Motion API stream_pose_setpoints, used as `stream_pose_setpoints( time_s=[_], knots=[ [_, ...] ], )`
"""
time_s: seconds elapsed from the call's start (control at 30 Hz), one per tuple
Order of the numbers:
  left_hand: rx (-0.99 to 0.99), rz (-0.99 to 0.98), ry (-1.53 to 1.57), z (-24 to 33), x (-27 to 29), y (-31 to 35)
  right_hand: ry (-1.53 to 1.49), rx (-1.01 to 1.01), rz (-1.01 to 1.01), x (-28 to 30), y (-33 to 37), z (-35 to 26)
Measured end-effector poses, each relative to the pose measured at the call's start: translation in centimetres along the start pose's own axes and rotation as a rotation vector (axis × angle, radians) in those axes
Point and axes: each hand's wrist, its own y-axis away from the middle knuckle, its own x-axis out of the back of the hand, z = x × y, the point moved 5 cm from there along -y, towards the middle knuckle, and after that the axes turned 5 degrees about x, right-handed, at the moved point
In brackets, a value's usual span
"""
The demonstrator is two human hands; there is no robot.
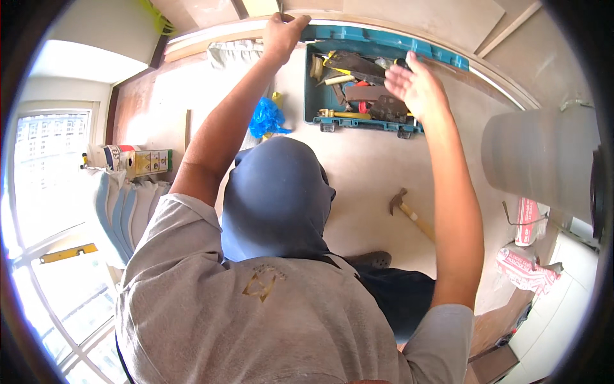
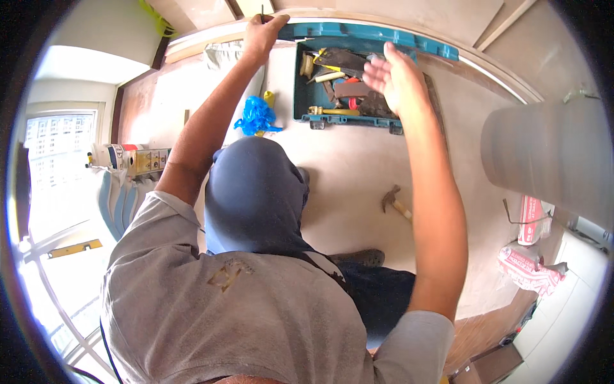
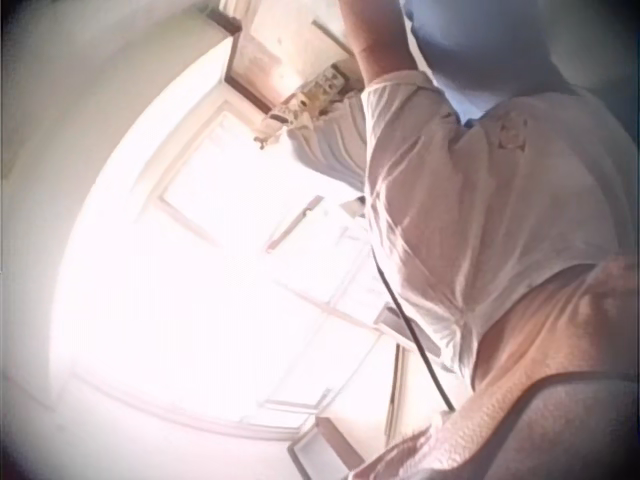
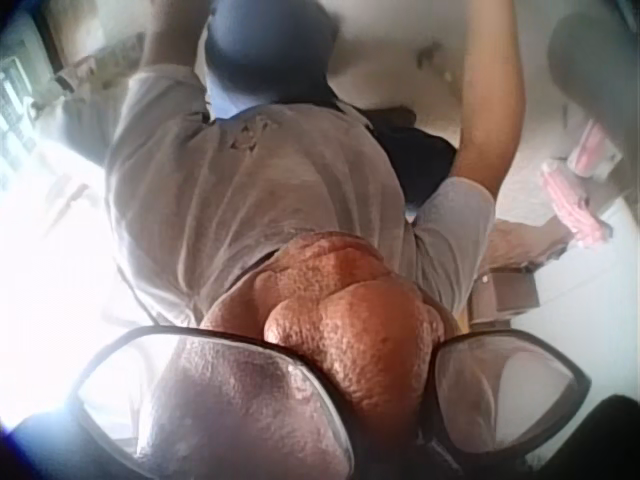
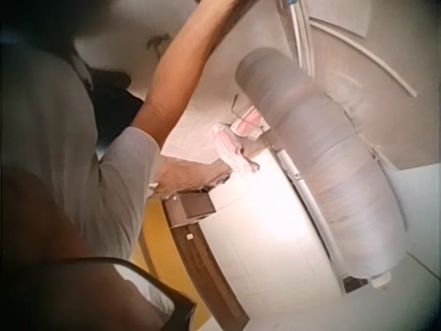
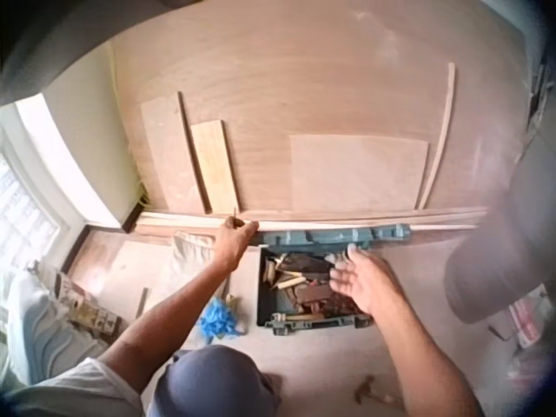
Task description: Assembling and checking the fit of an electrical socket strip into a wooden housing during interior construction.
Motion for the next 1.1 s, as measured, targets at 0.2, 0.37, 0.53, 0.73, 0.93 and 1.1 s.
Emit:
stream_pose_setpoints(
  time_s=[0.2, 0.37, 0.53, 0.73, 0.93, 1.1],
  knots=[
    [0.153, -0.201, 0.169, -2.1, 0.4, 0.6, -0.195, 0.064, 0.227, -3.1, -8.9, 1.3],
    [0.764, -0.758, 1.2, -4.0, 3.1, 3.9, -0.007, 0.073, 0.257, -2.5, -10.2, -1.0],
    [0.935, -0.719, 1.16, -11.1, 0.7, 6.2, -0.028, 0.12, 0.233, -3.3, -11.1, -1.6],
    [1.036, -0.639, 0.728, -18.1, -7.4, 11.5, 0.043, 0.095, 0.257, -3.8, -10.2, -1.9],
    [0.859, -0.534, 0.377, -19.4, -11.4, 8.6, 0.004, 0.085, 0.252, -2.9, -9.6, -1.2],
    [0.685, -0.461, -0.006, -20.7, -13.0, 6.9, -0.002, 0.113, 0.264, -2.4, -9.3, -1.6]
  ],
)
